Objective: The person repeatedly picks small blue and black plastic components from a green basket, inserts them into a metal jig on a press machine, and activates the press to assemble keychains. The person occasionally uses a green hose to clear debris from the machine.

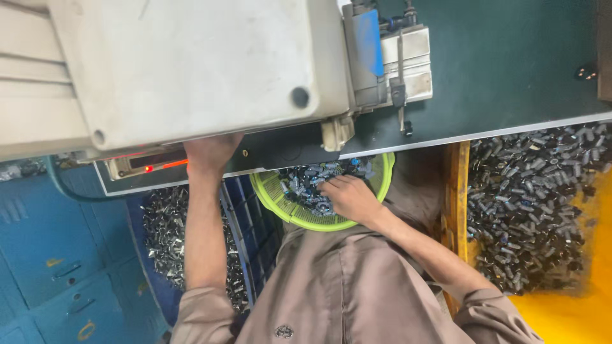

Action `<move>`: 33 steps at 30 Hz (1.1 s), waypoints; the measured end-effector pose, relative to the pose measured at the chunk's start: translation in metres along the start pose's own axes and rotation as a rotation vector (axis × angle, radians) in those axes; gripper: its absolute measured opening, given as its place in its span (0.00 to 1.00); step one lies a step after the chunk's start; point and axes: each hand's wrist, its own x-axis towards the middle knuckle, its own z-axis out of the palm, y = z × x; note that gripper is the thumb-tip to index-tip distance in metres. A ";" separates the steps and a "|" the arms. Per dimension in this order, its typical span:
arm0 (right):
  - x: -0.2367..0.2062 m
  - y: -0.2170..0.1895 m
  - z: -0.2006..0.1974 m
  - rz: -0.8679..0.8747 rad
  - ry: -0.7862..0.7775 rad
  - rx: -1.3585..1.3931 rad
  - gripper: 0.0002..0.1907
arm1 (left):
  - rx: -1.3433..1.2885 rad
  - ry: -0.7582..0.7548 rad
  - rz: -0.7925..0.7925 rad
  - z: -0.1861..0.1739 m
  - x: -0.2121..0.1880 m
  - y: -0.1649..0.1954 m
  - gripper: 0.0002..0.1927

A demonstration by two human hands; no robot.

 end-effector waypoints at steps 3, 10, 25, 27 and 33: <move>0.000 0.001 -0.003 0.000 -0.089 -0.029 0.14 | -0.001 -0.048 0.022 -0.001 0.005 0.001 0.19; 0.003 0.000 -0.011 -0.036 -0.120 -0.023 0.14 | -0.108 -0.043 0.032 -0.007 0.020 0.009 0.19; 0.000 -0.005 -0.014 -0.126 -0.231 -0.084 0.14 | -0.228 0.085 -0.203 -0.002 0.017 0.006 0.12; 0.000 -0.003 -0.015 -0.114 -0.243 -0.100 0.14 | -0.238 0.129 -0.178 -0.008 0.013 0.006 0.15; 0.001 -0.003 -0.014 -0.128 -0.325 -0.150 0.16 | 0.150 -0.041 0.063 -0.020 0.021 0.012 0.12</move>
